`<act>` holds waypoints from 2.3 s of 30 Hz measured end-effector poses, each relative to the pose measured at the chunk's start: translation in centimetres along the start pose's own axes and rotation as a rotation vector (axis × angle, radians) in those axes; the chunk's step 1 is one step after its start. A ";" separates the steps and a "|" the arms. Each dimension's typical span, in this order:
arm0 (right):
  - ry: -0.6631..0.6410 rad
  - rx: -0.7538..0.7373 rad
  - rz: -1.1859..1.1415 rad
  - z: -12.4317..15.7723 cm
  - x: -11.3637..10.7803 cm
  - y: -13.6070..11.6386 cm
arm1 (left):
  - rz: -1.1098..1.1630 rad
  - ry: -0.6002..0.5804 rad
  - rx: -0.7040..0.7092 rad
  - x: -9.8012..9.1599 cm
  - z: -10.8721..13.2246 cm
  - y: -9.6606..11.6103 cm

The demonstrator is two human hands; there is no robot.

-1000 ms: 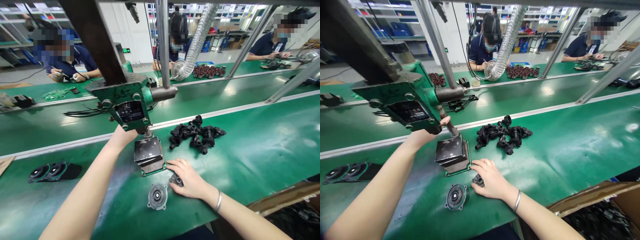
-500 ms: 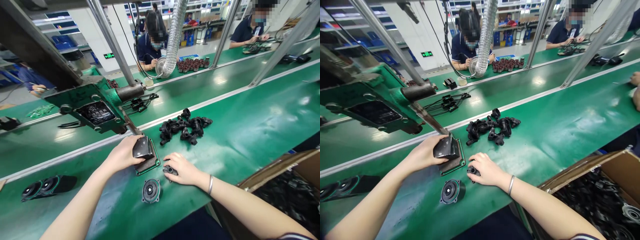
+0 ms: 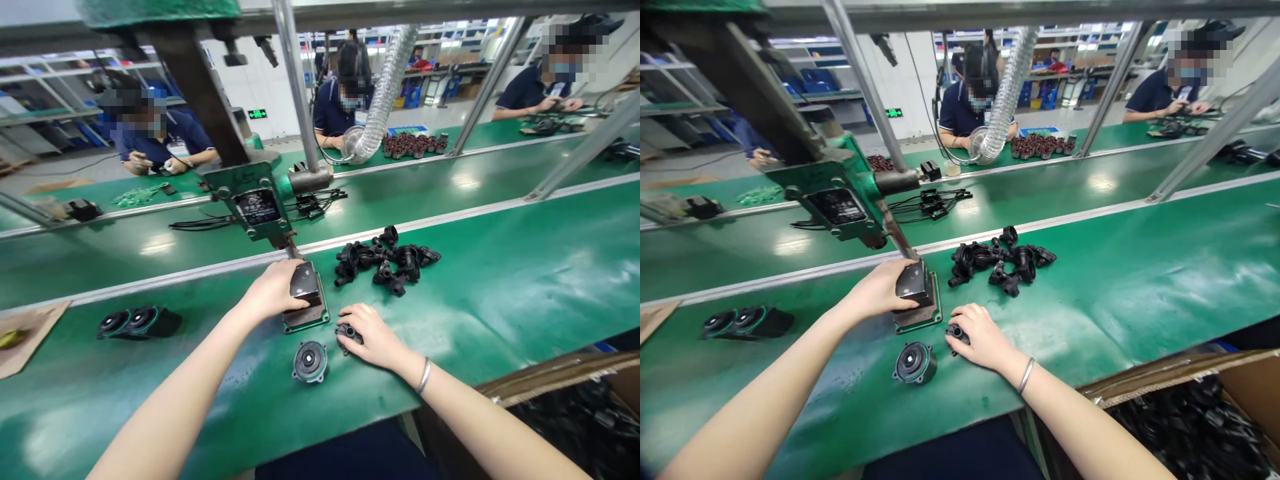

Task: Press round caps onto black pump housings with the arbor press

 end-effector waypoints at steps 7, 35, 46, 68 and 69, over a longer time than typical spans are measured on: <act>-0.036 0.082 -0.021 0.3 -0.8 1.1 | 0.054 0.032 -0.016 0.3 0.4 -0.3; 0.075 -0.258 0.195 -0.5 -1.5 -11.9 | 1.055 0.186 -0.054 13.5 11.5 1.6; 0.030 -0.271 0.252 -0.8 -1.1 -12.0 | 1.054 0.207 0.031 13.1 11.5 1.6; 0.050 -0.286 0.236 -0.7 -1.3 -12.0 | 1.007 0.218 0.060 13.0 11.5 1.8; 0.044 -0.282 0.235 -0.7 -1.2 -12.0 | 1.005 0.222 0.063 13.0 11.5 1.8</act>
Point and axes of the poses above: each hand's wrist, its own z-axis away from the middle knuckle, its own x-axis out of the palm, y = z × x, the point moved 8 cm from there along -z, towards the middle knuckle, and after that the axes turned 8 degrees about -y, right-handed, at the moved point
